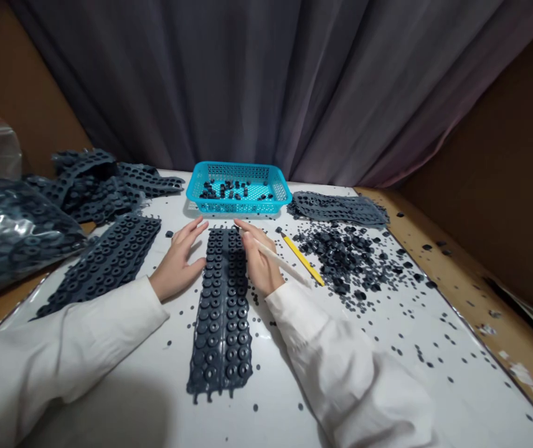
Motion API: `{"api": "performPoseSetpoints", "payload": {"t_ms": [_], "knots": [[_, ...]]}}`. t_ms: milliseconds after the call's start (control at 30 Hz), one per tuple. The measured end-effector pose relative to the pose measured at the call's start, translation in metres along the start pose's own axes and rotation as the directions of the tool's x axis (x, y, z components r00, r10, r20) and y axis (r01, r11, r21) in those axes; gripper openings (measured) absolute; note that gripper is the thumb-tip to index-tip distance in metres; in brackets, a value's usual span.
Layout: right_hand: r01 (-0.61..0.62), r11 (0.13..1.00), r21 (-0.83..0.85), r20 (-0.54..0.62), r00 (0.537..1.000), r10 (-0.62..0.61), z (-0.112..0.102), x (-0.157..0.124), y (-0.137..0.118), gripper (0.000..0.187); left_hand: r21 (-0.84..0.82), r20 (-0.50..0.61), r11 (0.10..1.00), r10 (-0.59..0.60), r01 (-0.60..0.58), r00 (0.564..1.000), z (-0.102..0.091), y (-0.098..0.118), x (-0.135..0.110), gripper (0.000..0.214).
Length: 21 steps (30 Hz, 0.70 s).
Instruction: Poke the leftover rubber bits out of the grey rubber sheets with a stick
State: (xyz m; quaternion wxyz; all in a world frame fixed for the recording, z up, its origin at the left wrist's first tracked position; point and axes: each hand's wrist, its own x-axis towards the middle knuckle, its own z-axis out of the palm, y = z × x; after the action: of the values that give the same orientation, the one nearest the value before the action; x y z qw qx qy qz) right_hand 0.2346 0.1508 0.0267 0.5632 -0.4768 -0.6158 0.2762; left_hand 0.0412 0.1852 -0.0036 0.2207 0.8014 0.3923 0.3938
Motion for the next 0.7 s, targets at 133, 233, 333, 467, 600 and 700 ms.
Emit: {"api": "performPoseSetpoints", "payload": {"t_ms": [133,233,333,467,600,700], "knots": [[0.143,0.983,-0.115,0.035,0.990,-0.140,-0.005,0.003,-0.027,0.027,0.051,-0.159,0.998,0.043,-0.035,0.986,-0.016,0.028,0.009,0.056],[0.220,0.958,-0.183,-0.013,0.974,-0.226,-0.015,0.003,-0.060,0.026,0.008,0.003,0.968,0.250,-0.250,0.968,-0.036,0.082,-0.004,0.020],[0.309,0.937,-0.161,-0.059,0.945,-0.322,-0.023,-0.010,-0.091,0.032,0.039,0.434,0.892,0.390,-0.450,0.812,-0.033,0.133,-0.057,0.002],[0.380,0.925,0.007,0.223,0.901,-0.372,-0.019,-0.058,-0.100,0.036,0.225,0.328,0.771,0.516,-0.595,0.792,0.009,0.150,-0.146,0.013],[0.419,0.908,-0.007,0.471,0.803,-0.366,-0.015,-0.121,-0.079,0.029,0.330,0.430,0.776,0.383,-0.537,0.818,0.033,0.135,-0.183,0.024],[0.469,0.878,-0.102,0.548,0.762,-0.344,-0.018,-0.148,-0.067,0.027,0.340,0.444,0.788,0.346,-0.512,0.827,0.030,0.131,-0.184,0.029]]}}
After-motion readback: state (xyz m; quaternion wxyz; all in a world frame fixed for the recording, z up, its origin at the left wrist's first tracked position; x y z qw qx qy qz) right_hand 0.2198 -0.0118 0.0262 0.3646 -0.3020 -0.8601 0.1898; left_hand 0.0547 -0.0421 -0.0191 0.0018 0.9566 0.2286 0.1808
